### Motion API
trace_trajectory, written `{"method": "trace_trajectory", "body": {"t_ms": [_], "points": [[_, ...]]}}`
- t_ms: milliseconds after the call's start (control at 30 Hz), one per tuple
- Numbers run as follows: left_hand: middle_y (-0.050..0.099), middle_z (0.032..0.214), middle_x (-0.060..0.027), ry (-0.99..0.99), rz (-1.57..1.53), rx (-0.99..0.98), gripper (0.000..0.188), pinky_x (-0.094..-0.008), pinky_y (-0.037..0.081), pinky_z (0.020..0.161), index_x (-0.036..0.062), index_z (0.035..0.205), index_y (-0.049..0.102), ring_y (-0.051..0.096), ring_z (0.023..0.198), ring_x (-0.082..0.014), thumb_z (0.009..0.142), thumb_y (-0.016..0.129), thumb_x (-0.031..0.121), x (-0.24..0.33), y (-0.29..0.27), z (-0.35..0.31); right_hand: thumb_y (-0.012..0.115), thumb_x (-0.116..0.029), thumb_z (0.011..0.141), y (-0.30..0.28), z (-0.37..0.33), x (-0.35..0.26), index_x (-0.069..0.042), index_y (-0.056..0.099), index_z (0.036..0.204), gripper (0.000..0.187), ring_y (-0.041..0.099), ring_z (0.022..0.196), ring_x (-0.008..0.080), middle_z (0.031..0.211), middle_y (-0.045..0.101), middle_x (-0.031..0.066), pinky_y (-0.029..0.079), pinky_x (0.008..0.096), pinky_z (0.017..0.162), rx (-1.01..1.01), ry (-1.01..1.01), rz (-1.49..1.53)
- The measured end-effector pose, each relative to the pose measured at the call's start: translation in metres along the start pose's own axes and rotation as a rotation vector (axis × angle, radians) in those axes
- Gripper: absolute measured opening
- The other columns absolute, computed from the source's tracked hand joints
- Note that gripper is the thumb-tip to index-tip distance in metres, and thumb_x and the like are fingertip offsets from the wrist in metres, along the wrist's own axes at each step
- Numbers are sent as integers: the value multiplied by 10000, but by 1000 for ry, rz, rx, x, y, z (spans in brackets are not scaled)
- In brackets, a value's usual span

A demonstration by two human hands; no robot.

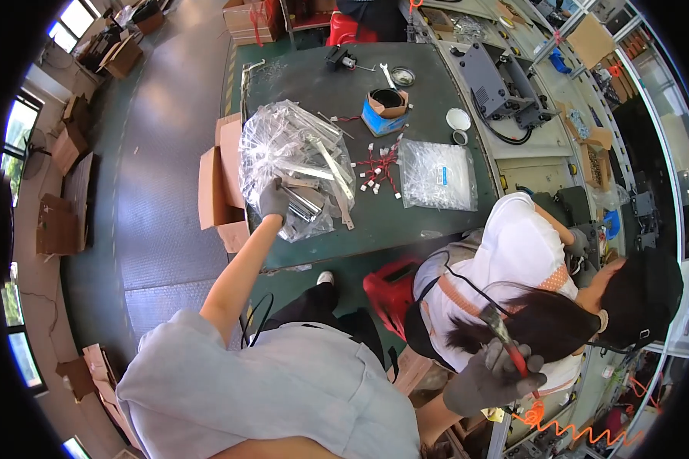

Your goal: Applying a substance with a brush and assembling small metal components for an industrial device.

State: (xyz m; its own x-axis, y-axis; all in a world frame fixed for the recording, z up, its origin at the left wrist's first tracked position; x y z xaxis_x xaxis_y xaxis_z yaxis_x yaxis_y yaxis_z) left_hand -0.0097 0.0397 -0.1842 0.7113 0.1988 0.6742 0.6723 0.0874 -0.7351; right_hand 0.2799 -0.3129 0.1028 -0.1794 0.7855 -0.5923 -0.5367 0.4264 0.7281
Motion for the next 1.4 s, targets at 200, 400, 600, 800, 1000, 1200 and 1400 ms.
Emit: {"method": "trace_trajectory", "body": {"t_ms": [200, 400, 600, 800, 1000, 1200, 1400], "points": [[612, 912, -157, 340, 183, -209, 242, -411, 455, 765, 103, 941, 632, 588, 824, -343, 724, 527, 78, -1, -17, -13, 500, -336, 898, 14, 22, 76, -37, 533, 924, 302, 243, 454, 81, 611, 418, 8, 271, 215, 458, 32, 248, -70], [548, 1034, -55, 741, 604, -377, 226, -381, 447, 794, 143, 924, 627, 522, 1003, -249, 702, 583, 128, 26, -12, -33, 537, -290, 883, 21, 55, 142, -60, 525, 894, 231, 263, 510, 69, 638, 399, -19, 259, 225, 507, 127, 505, 6], [549, 1046, -60, 881, 586, -392, 252, -372, 435, 825, 127, 947, 625, 510, 1008, -241, 700, 586, 155, 7, -8, -30, 513, -334, 892, 18, 85, 185, -28, 541, 904, 308, 322, 529, 106, 649, 419, 21, 308, 246, 504, 47, 594, -98], [589, 970, -42, 782, 567, -560, 259, -370, 417, 850, 123, 961, 617, 521, 983, -238, 714, 577, 190, 35, -18, -25, 535, -325, 882, 26, 94, 206, -21, 534, 911, 305, 336, 543, 107, 660, 431, 25, 329, 246, 524, 23, 637, -104], [586, 990, -18, 1076, 609, -609, 265, -347, 433, 827, 148, 1017, 591, 524, 987, -214, 758, 542, 173, 35, 10, -6, 547, -341, 873, 29, 77, 207, -31, 524, 890, 311, 339, 571, 95, 675, 421, 5, 325, 242, 534, 209, 626, -187], [545, 1082, -3, 1378, 392, -629, 278, -329, 431, 811, 255, 990, 612, 528, 996, -186, 748, 534, 141, 40, 27, -12, 568, -348, 855, 36, 55, 197, -38, 514, 873, 316, 325, 572, 91, 689, 417, -1, 329, 224, 552, 208, 590, -315], [549, 1065, -6, 1379, 279, -585, 248, -334, 422, 835, 224, 967, 609, 532, 993, -194, 728, 555, 182, 32, 26, -4, 567, -360, 853, 31, 44, 190, -32, 518, 889, 333, 332, 562, 85, 689, 424, 1, 302, 214, 529, 279, 541, -322]]}}
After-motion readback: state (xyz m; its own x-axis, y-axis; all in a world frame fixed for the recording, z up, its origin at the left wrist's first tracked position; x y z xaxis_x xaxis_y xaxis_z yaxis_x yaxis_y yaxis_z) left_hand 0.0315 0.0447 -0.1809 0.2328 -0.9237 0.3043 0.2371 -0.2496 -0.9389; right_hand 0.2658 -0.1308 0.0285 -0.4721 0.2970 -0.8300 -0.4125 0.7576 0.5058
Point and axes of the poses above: each hand's wrist, its own z-axis towards the middle knuckle, its own y-axis out of the palm, x = y × z, the point moved 3 cm from there along z, towards the middle knuckle
